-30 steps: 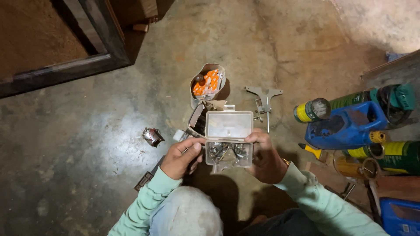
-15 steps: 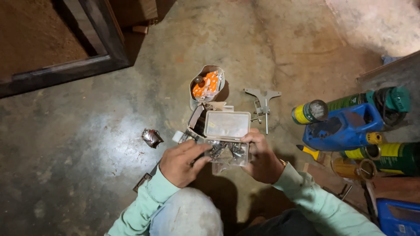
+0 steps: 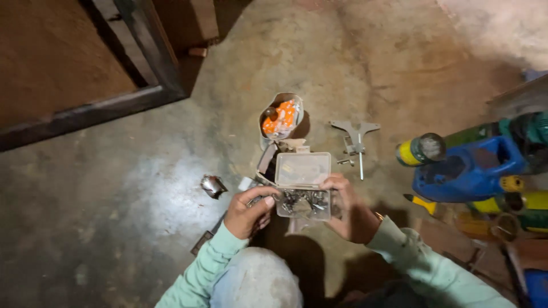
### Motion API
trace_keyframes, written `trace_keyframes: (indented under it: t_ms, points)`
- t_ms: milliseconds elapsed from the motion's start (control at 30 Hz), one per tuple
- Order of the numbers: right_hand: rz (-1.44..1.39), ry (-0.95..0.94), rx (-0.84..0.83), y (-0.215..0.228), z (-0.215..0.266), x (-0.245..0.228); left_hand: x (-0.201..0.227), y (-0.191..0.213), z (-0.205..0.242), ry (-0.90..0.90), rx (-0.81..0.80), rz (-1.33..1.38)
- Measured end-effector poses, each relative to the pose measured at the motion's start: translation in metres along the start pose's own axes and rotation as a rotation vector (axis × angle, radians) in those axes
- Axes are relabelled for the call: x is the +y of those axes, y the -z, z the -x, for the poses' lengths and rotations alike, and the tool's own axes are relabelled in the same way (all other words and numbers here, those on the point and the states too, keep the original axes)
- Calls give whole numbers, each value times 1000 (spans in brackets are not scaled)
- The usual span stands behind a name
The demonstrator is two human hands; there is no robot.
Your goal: Unpacking and inspecting an air spray gun and its components from boxes on the floor of a workshop.
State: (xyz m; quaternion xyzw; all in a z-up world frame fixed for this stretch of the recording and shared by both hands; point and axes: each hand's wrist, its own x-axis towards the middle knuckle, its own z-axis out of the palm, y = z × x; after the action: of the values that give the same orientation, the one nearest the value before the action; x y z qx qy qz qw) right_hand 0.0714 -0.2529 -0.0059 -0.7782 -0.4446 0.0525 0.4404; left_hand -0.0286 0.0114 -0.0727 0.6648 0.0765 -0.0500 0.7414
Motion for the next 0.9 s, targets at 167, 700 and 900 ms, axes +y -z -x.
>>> trace_keyframes:
  t_ms: [167,700,900]
  points:
    - [-224,-91,-52,-2,1,1,-18,4,-6,78,-211,845]
    - [-404,-153,-64,-3,5,11,-23,2,-8,40,-324,1178]
    - [-500,-285,-86,-4,10,13,-19,3,-10,33,-325,1207]
